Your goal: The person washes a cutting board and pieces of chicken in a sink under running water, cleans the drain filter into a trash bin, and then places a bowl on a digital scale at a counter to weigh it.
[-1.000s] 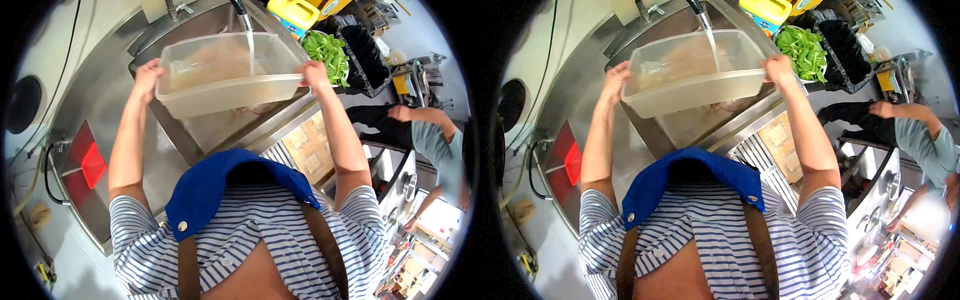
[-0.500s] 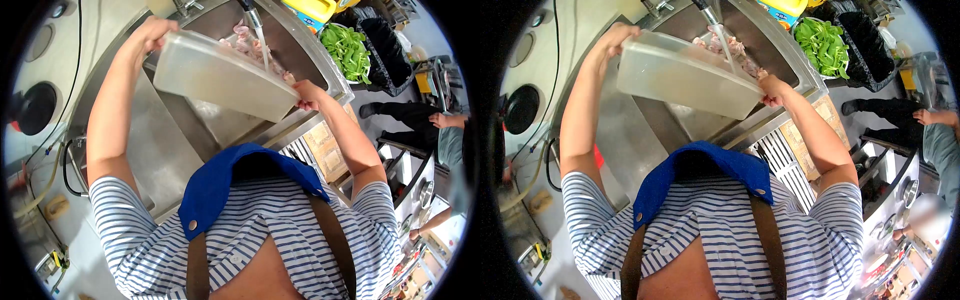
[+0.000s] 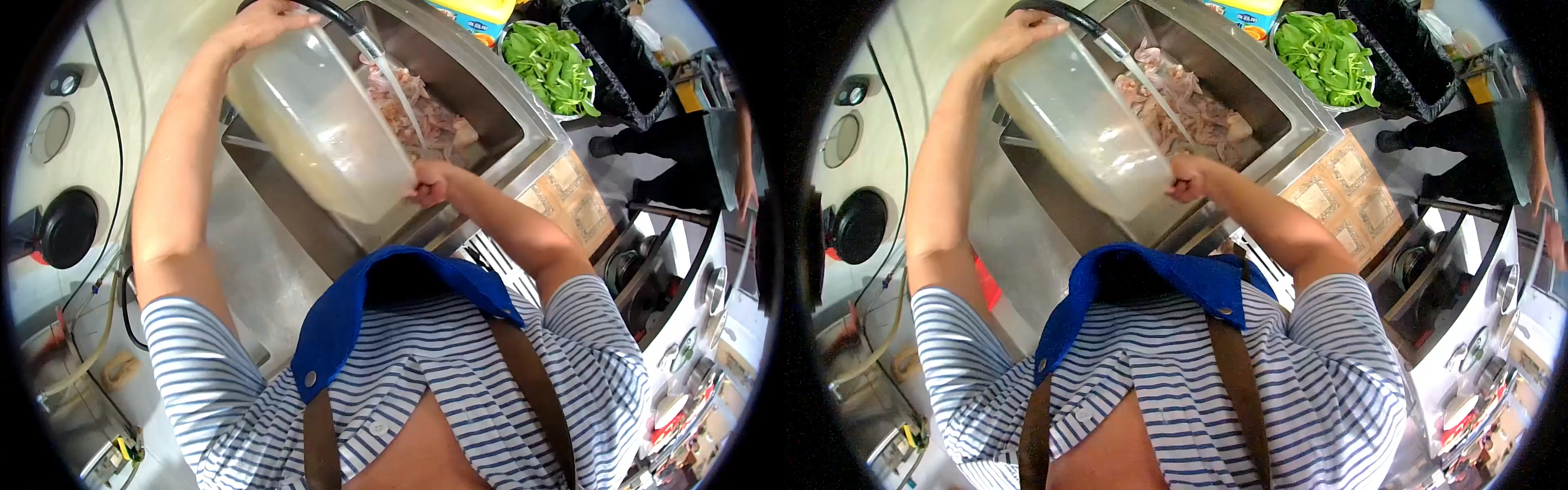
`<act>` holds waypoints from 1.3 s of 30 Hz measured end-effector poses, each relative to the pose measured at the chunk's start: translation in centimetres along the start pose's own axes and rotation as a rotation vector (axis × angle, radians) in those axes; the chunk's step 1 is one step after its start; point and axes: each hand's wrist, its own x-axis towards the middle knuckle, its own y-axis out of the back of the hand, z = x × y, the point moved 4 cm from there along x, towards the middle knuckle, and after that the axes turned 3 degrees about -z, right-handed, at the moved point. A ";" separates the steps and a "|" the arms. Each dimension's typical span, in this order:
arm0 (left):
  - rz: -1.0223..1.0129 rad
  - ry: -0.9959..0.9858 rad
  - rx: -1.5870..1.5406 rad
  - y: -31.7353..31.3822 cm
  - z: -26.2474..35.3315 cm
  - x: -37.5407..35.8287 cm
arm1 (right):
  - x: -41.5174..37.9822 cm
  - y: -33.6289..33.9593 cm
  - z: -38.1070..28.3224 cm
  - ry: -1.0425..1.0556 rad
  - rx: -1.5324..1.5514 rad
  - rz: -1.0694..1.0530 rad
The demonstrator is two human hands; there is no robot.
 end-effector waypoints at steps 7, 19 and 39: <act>0.310 -0.074 0.927 2.8 6.2 -5.9 | 5.8 -11.2 0.8 -0.049 -0.046 -0.629; 0.678 -0.118 0.973 8.8 10.8 -25.2 | 7.7 -25.1 1.7 0.011 -0.335 -0.348; 1.408 0.270 -0.234 1.8 -13.9 -45.6 | 10.1 -17.3 -4.0 0.576 -0.775 0.374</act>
